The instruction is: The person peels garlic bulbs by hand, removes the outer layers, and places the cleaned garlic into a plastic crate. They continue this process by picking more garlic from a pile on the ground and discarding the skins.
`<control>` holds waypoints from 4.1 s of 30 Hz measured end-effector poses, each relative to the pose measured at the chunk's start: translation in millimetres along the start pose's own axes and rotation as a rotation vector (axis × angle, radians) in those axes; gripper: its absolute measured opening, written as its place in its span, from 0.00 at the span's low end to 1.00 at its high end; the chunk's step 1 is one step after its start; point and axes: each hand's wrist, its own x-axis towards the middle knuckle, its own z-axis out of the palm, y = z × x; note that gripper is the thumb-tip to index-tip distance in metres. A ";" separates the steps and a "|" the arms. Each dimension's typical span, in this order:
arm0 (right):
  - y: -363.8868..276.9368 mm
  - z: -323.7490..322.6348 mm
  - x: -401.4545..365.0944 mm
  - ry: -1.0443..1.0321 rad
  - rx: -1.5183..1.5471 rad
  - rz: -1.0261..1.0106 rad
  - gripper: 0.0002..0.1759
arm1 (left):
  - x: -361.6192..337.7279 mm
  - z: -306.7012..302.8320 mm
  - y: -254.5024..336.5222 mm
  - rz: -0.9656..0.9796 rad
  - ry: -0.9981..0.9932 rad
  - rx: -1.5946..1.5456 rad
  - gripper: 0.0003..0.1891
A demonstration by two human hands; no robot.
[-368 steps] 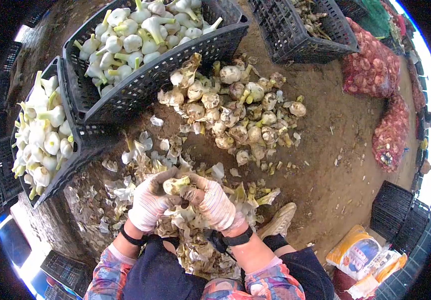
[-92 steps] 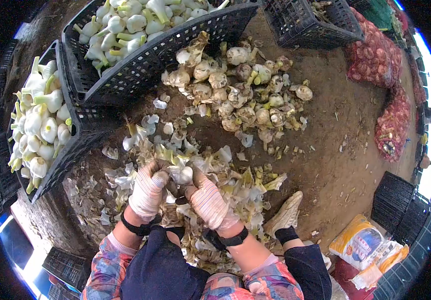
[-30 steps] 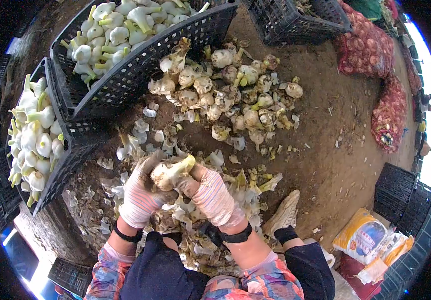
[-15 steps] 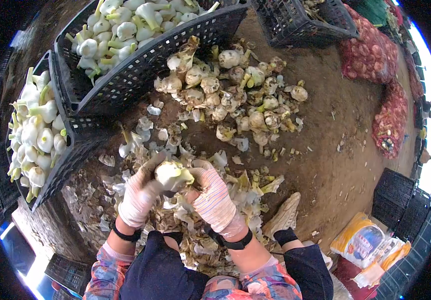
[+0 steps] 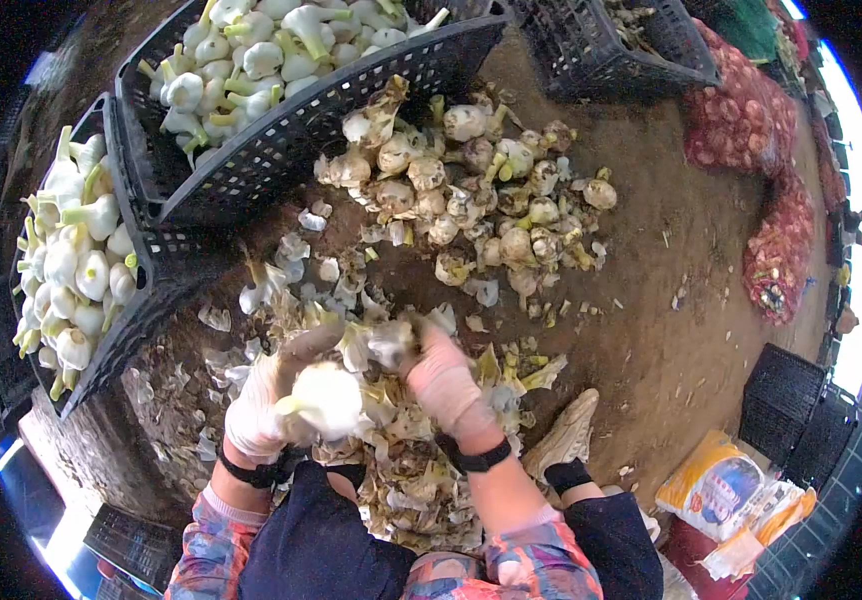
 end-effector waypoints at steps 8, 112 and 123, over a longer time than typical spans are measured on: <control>-65.7 -15.0 -36.2 -0.308 0.970 0.304 0.36 | 15.1 -7.1 -30.0 0.414 0.153 0.958 0.37; 40.2 -10.7 80.6 0.404 -0.040 -0.247 0.18 | 30.3 -48.4 -74.9 0.279 0.442 0.557 0.13; -22.4 6.4 78.0 -0.235 -0.994 -0.106 0.30 | 14.7 -43.1 -69.0 -0.028 0.451 0.320 0.17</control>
